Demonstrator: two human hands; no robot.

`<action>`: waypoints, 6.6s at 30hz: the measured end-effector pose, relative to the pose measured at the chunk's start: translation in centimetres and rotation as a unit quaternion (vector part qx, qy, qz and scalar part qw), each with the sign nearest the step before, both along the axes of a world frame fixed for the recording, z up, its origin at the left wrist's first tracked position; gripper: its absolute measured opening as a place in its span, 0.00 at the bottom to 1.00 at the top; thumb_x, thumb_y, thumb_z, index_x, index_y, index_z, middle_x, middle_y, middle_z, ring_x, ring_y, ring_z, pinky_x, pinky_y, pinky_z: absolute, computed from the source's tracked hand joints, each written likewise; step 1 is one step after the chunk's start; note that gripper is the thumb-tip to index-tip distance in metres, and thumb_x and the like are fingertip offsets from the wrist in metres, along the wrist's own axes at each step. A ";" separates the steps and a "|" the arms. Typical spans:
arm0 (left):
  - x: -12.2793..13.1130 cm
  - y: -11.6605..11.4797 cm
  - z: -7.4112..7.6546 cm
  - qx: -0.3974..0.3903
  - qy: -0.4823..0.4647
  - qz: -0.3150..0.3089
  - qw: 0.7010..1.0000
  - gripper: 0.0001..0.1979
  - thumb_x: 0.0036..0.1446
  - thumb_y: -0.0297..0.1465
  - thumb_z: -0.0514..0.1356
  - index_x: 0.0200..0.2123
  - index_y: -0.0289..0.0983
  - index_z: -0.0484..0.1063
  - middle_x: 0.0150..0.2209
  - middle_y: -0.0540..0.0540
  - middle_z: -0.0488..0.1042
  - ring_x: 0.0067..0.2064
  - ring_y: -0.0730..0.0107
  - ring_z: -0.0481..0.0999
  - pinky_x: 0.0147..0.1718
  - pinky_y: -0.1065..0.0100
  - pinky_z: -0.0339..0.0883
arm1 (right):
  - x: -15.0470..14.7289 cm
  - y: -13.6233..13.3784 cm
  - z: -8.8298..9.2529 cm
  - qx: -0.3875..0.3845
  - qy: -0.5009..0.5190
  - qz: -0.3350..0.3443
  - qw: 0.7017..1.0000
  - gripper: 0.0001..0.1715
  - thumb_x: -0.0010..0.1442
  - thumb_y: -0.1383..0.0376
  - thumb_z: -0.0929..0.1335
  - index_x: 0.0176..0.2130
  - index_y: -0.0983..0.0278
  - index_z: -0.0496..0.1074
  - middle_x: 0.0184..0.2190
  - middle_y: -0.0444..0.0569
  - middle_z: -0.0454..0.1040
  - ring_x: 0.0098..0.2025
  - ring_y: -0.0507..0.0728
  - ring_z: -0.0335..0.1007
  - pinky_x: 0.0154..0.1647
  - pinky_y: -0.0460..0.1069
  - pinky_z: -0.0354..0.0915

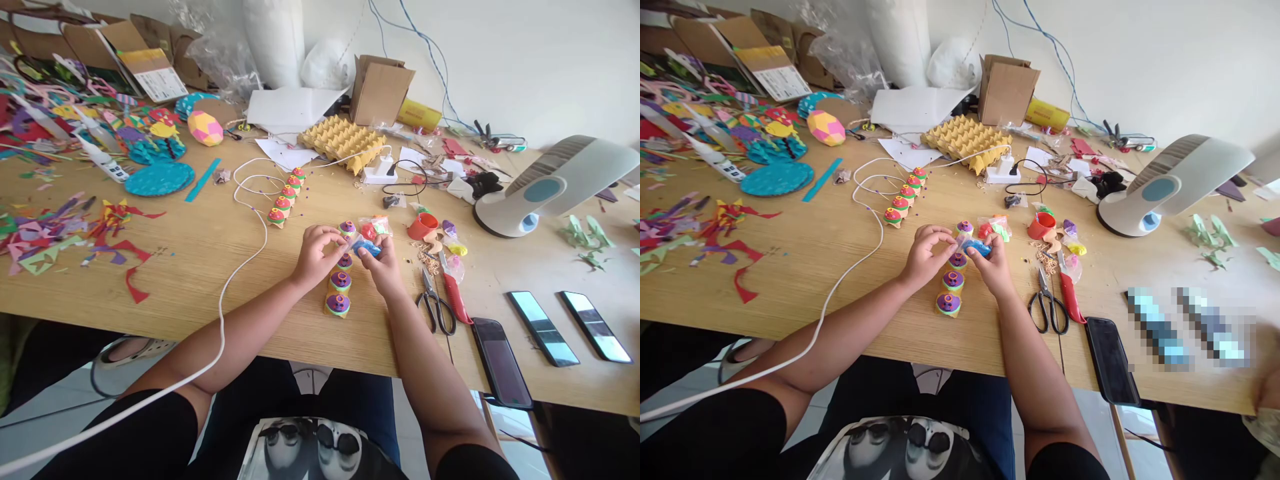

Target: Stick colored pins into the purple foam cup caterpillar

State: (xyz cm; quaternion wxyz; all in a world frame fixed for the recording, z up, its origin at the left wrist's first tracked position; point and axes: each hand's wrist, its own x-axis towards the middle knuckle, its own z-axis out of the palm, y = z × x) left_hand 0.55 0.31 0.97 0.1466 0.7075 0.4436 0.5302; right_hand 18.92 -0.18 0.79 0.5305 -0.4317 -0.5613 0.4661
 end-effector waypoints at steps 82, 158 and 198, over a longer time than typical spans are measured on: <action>-0.3 0.0 -1.1 -0.129 -0.151 -0.129 0.972 0.10 0.64 0.40 0.61 0.35 0.42 0.79 0.47 0.45 0.76 0.55 0.60 0.73 0.58 0.55 0.65 | 0.3 -1.3 1.1 0.308 -0.426 -0.056 0.849 0.40 0.59 0.52 0.74 0.66 0.53 0.64 0.51 0.53 0.70 0.51 0.64 0.66 0.54 0.60 0.67; -0.2 -1.5 0.7 0.050 0.067 -0.076 0.994 0.09 0.66 0.31 0.52 0.31 0.40 0.66 0.37 0.43 0.75 0.42 0.60 0.72 0.44 0.58 0.66 | -2.2 -3.5 2.3 0.306 -0.377 -0.092 0.869 0.17 0.67 0.63 0.65 0.25 0.60 0.66 0.25 0.47 0.70 0.31 0.55 0.68 0.36 0.51 0.65; -1.3 0.5 0.1 0.015 0.018 -0.089 0.996 0.09 0.59 0.38 0.66 0.43 0.46 0.82 0.55 0.44 0.75 0.58 0.58 0.69 0.56 0.53 0.67 | 1.3 -1.3 1.8 0.267 -0.382 0.003 0.885 0.31 0.67 0.47 0.65 0.63 0.58 0.67 0.52 0.57 0.72 0.54 0.64 0.69 0.54 0.59 0.68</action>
